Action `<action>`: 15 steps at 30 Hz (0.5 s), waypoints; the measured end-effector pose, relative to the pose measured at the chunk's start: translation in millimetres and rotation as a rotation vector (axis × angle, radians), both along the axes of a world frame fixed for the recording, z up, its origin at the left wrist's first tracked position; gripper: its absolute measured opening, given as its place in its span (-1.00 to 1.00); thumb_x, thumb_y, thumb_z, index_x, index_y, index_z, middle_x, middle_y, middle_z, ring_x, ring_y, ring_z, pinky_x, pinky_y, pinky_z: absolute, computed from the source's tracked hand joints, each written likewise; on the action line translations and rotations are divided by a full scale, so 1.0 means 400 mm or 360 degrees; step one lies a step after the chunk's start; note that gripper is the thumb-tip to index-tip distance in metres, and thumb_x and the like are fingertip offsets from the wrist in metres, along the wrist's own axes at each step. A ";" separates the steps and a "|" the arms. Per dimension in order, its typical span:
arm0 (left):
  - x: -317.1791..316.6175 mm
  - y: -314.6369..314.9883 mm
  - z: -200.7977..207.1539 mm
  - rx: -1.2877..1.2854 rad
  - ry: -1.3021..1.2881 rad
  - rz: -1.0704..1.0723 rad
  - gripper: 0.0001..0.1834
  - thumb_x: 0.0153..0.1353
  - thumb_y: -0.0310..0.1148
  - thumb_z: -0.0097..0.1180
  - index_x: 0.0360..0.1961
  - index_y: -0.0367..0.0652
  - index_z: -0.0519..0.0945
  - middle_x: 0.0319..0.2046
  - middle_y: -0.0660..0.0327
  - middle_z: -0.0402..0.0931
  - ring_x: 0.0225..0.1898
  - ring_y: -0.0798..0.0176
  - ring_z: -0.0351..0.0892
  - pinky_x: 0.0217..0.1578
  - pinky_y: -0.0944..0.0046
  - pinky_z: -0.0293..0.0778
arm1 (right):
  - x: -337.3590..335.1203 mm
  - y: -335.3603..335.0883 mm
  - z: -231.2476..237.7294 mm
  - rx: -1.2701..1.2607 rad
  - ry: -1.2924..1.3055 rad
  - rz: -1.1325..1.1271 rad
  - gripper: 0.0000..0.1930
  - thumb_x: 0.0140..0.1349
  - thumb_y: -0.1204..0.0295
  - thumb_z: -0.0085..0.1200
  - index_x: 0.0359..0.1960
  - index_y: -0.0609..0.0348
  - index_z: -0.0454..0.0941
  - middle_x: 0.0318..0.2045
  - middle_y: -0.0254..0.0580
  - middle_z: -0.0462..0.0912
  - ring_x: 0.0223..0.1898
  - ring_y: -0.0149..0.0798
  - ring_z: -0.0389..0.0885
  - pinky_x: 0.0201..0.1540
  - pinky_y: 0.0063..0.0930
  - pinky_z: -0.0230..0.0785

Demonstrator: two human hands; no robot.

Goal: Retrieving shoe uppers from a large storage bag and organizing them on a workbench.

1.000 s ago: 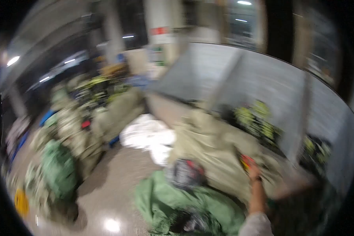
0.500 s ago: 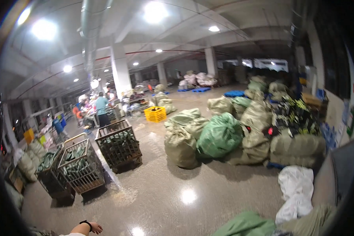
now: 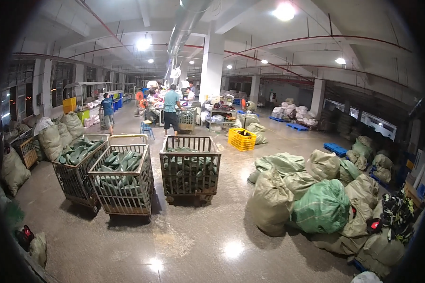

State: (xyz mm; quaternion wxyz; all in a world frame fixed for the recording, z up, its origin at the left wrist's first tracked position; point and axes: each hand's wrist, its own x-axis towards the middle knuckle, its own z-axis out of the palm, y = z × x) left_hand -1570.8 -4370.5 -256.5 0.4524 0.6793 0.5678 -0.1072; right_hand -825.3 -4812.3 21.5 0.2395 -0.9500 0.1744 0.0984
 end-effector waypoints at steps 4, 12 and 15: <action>0.395 0.270 0.287 -0.0159 -0.0201 0.0059 -0.64 0.07 -0.19 0.02 -0.18 -0.20 0.58 -0.20 -0.01 0.55 -0.19 0.05 0.55 -0.15 0.12 0.43 | 0.134 0.441 -0.062 0.0329 0.0078 0.0358 -0.73 0.08 0.28 0.02 -0.29 0.24 0.46 -0.41 -0.06 0.56 -0.38 -0.11 0.51 -0.31 -0.26 0.37; 0.735 0.986 0.256 0.0110 -0.0114 -0.0184 -0.62 0.06 -0.15 -0.02 -0.11 -0.04 0.55 -0.18 0.08 0.55 -0.10 0.09 0.51 -0.06 0.12 0.38 | 0.300 1.477 -0.209 0.0905 0.0535 0.1443 -0.69 0.24 0.17 -0.11 -0.22 0.17 0.41 -0.67 -0.34 0.37 -0.72 -0.39 0.24 -0.69 -0.47 0.12; 0.708 1.115 0.299 0.0437 -0.0076 0.0538 -0.65 0.03 -0.16 0.04 -0.17 -0.07 0.56 -0.28 0.09 0.59 -0.23 0.09 0.56 -0.17 0.15 0.44 | 0.273 1.921 -0.171 0.0967 0.0335 0.2297 -0.75 0.24 0.34 -0.09 -0.20 0.30 0.34 -0.68 -0.16 0.35 -0.71 -0.32 0.23 -0.69 -0.37 0.07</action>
